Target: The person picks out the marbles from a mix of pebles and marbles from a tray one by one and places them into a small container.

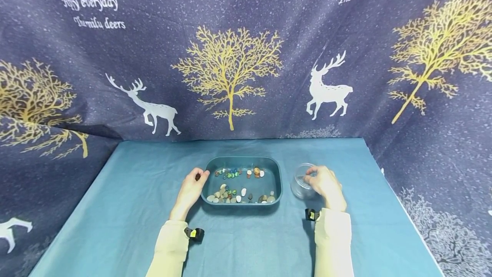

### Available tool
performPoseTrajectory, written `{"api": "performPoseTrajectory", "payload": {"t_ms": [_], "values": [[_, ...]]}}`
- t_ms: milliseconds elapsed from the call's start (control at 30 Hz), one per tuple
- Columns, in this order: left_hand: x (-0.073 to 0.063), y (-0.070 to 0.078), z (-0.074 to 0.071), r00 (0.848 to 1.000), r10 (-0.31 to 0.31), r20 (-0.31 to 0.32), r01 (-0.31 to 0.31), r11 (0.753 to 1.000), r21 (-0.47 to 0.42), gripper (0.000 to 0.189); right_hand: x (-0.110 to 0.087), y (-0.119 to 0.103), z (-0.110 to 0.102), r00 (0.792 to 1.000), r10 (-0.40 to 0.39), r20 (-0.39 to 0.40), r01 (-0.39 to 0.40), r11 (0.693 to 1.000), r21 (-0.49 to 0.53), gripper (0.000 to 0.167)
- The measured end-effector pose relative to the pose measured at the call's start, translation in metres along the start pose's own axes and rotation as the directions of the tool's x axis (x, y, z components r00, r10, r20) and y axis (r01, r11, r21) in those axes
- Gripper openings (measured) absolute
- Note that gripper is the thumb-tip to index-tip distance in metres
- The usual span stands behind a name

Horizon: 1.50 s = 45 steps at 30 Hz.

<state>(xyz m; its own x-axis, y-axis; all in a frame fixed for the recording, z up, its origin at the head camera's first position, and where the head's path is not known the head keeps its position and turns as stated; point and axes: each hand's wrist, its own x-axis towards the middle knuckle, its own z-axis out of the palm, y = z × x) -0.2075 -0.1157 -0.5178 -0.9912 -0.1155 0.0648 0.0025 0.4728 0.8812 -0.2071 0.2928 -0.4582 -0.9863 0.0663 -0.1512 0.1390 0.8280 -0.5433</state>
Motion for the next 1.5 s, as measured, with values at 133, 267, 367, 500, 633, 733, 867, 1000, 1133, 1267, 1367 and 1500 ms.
{"api": "performPoseTrajectory", "payload": {"t_ms": [133, 267, 367, 500, 633, 733, 867, 1000, 1133, 1267, 1367, 1500], "values": [[0.000, 0.000, 0.000, 1.000, -0.004, 0.011, 0.004, 1.000, -0.012, 0.027, -0.006, -0.002, -0.007, 0.998, -0.049, -0.044, 0.049, 0.999, 0.002, 0.034], [0.000, 0.002, 0.000, 0.999, -0.016, 0.027, 0.017, 0.999, -0.027, 0.028, -0.014, -0.008, -0.018, 0.986, -0.121, -0.116, 0.123, 0.992, 0.009, 0.038], [0.000, 0.003, -0.001, 0.999, -0.020, 0.030, 0.021, 0.999, -0.031, 0.028, -0.019, -0.016, -0.023, 0.965, -0.182, -0.190, 0.185, 0.983, 0.000, 0.038], [-0.001, 0.002, 0.000, 1.000, -0.017, 0.026, 0.017, 0.999, -0.032, 0.029, -0.027, -0.032, -0.024, 0.933, -0.237, -0.270, 0.241, 0.970, -0.019, 0.036], [-0.002, 0.002, 0.001, 0.999, -0.013, 0.033, 0.015, 0.999, -0.035, 0.029, -0.034, -0.047, -0.022, 0.915, -0.264, -0.304, 0.266, 0.963, -0.036, 0.035], [-0.003, 0.003, 0.001, 0.999, -0.022, 0.041, 0.024, 0.999, -0.047, 0.028, -0.035, -0.059, -0.018, 0.903, -0.299, -0.309, 0.298, 0.953, -0.053, 0.034], [-0.004, 0.002, 0.001, 0.998, -0.040, 0.038, 0.042, 0.998, -0.055, 0.028, -0.032, -0.076, -0.004, 0.886, -0.360, -0.293, 0.353, 0.932, -0.078, 0.031], [-0.003, 0.001, 0.000, 0.999, -0.034, 0.027, 0.035, 0.998, -0.044, 0.029, -0.025, -0.092, 0.017, 0.840, -0.471, -0.270, 0.466, 0.881, -0.087, 0.027], [-0.004, -0.001, -0.001, 0.999, -0.038, 0.020, 0.039, 0.998, -0.040, 0.029, -0.020, -0.112, 0.041, 0.766, -0.598, -0.236, 0.591, 0.800, -0.106, 0.022], [-0.004, -0.002, -0.001, 0.999, -0.045, 0.032, 0.046, 0.998, -0.037, 0.030, -0.017, -0.128, 0.063, 0.732, -0.656, -0.185, 0.648, 0.754, -0.107, 0.020], [-0.003, -0.001, 0.000, 0.999, -0.044, 0.031, 0.045, 0.998, -0.039, 0.030, -0.015, -0.136, 0.076, 0.716, -0.686, -0.127, 0.679, 0.727, -0.102, 0.019], [-0.002, 0.001, 0.000, 0.999, -0.037, 0.022, 0.038, 0.998, -0.045, 0.029, -0.011, -0.143, 0.089, 0.692, -0.720, -0.055, 0.713, 0.693, -0.105, 0.018]]}}
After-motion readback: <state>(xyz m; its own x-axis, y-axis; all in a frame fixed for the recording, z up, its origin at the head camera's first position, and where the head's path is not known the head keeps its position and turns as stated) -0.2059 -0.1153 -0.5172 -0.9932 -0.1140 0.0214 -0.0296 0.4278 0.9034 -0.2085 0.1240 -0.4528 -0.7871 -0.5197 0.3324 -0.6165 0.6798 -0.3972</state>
